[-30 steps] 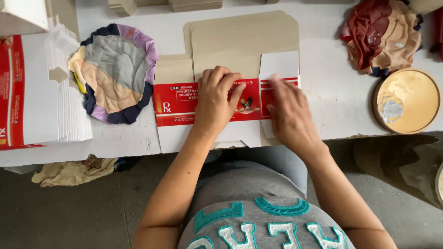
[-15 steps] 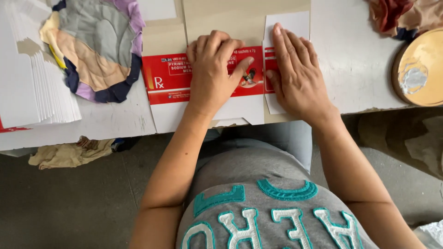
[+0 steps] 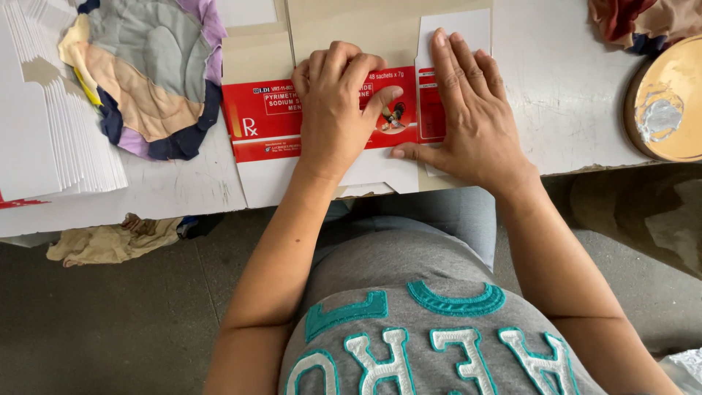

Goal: Folding flat pharmaceutical cardboard boxes and organizing them into stacks for packaging.

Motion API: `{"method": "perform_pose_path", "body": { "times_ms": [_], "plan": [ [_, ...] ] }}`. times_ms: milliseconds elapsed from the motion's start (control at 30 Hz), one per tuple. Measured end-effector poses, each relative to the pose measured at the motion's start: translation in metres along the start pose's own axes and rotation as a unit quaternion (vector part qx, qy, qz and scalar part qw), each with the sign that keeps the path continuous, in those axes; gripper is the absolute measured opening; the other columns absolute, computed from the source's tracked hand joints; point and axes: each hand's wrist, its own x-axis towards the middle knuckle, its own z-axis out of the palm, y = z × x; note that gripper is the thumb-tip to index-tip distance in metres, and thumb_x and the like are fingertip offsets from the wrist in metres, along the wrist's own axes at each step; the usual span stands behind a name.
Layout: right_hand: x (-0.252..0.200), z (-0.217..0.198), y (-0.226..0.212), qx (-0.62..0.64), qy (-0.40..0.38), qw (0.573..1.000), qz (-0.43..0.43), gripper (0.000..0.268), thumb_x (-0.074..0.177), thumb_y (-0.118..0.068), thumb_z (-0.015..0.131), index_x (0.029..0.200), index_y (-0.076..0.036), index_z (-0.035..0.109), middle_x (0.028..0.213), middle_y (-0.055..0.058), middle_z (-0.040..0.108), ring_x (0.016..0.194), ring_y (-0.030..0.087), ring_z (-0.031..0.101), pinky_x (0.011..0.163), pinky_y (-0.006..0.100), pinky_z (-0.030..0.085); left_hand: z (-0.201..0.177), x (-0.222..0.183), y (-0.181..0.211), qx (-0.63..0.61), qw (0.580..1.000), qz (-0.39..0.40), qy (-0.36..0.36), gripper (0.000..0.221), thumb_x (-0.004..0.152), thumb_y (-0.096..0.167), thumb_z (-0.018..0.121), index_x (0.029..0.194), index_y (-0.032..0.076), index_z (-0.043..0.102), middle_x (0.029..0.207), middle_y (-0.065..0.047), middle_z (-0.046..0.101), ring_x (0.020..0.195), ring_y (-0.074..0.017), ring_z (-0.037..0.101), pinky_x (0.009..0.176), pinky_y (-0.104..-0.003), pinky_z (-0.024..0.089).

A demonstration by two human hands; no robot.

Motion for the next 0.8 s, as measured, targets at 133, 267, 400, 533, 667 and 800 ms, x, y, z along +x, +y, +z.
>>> {"method": "perform_pose_path", "body": {
  "times_ms": [133, 267, 400, 533, 667, 800],
  "plan": [
    [0.0, -0.001, 0.0, -0.003, 0.001, 1.0, 0.001, 0.134, 0.081, -0.086, 0.072, 0.164, 0.003, 0.016, 0.168, 0.025, 0.035, 0.159, 0.037, 0.028, 0.132, 0.05, 0.019, 0.002, 0.0, -0.001, 0.001, 1.0, -0.006, 0.005, 0.039, 0.086, 0.049, 0.081, 0.106, 0.016, 0.073, 0.107, 0.004, 0.059, 0.111, -0.0189, 0.055, 0.113, -0.049, 0.032],
    [0.0, -0.002, 0.0, 0.0, -0.001, 1.0, 0.003, 0.133, 0.082, -0.084, 0.073, 0.164, 0.003, 0.016, 0.168, 0.025, 0.035, 0.159, 0.037, 0.028, 0.132, 0.05, 0.019, 0.001, 0.001, 0.001, 0.007, 1.0, -0.011, 0.005, 0.039, 0.087, 0.05, 0.08, 0.106, 0.017, 0.073, 0.106, 0.004, 0.059, 0.11, -0.0203, 0.054, 0.111, -0.049, 0.032],
    [-0.001, 0.0, 0.0, 0.003, 0.001, 1.0, 0.006, 0.132, 0.082, -0.084, 0.073, 0.164, 0.004, 0.016, 0.168, 0.025, 0.035, 0.159, 0.037, 0.028, 0.132, 0.05, 0.019, 0.001, 0.001, 0.001, 0.014, 1.0, -0.017, 0.003, 0.039, 0.087, 0.051, 0.078, 0.105, 0.017, 0.073, 0.106, 0.004, 0.059, 0.11, -0.0203, 0.054, 0.111, -0.05, 0.032],
    [0.001, -0.003, -0.002, 0.007, 0.006, 1.0, 0.007, 0.13, 0.083, -0.083, 0.071, 0.163, 0.004, 0.017, 0.167, 0.025, 0.035, 0.158, 0.037, 0.029, 0.131, 0.05, 0.02, 0.002, 0.001, 0.0, 0.022, 1.0, -0.008, 0.008, 0.039, 0.088, 0.052, 0.077, 0.105, 0.017, 0.073, 0.105, 0.004, 0.058, 0.109, -0.02, 0.053, 0.111, -0.05, 0.032],
    [0.003, -0.009, -0.006, 0.003, 0.001, 1.0, 0.015, 0.105, 0.098, -0.068, 0.058, 0.163, 0.005, 0.018, 0.166, 0.024, 0.035, 0.157, 0.036, 0.031, 0.13, 0.05, 0.021, 0.003, 0.004, -0.002, 0.051, 0.997, 0.0, -0.052, 0.043, 0.092, 0.051, 0.074, 0.118, 0.017, 0.071, 0.116, -0.002, 0.06, 0.118, -0.0252, 0.053, 0.112, -0.053, 0.03],
    [0.005, -0.006, -0.003, 0.009, 0.013, 1.0, 0.024, 0.068, 0.115, -0.036, 0.043, 0.164, 0.004, 0.019, 0.168, 0.022, 0.036, 0.157, 0.035, 0.033, 0.13, 0.049, 0.022, 0.016, 0.001, 0.013, 0.149, 0.977, 0.108, -0.108, 0.046, 0.108, 0.026, 0.051, 0.153, 0.019, 0.055, 0.159, -0.002, 0.049, 0.149, -0.0222, 0.04, 0.129, -0.057, 0.015]
  ]
}}
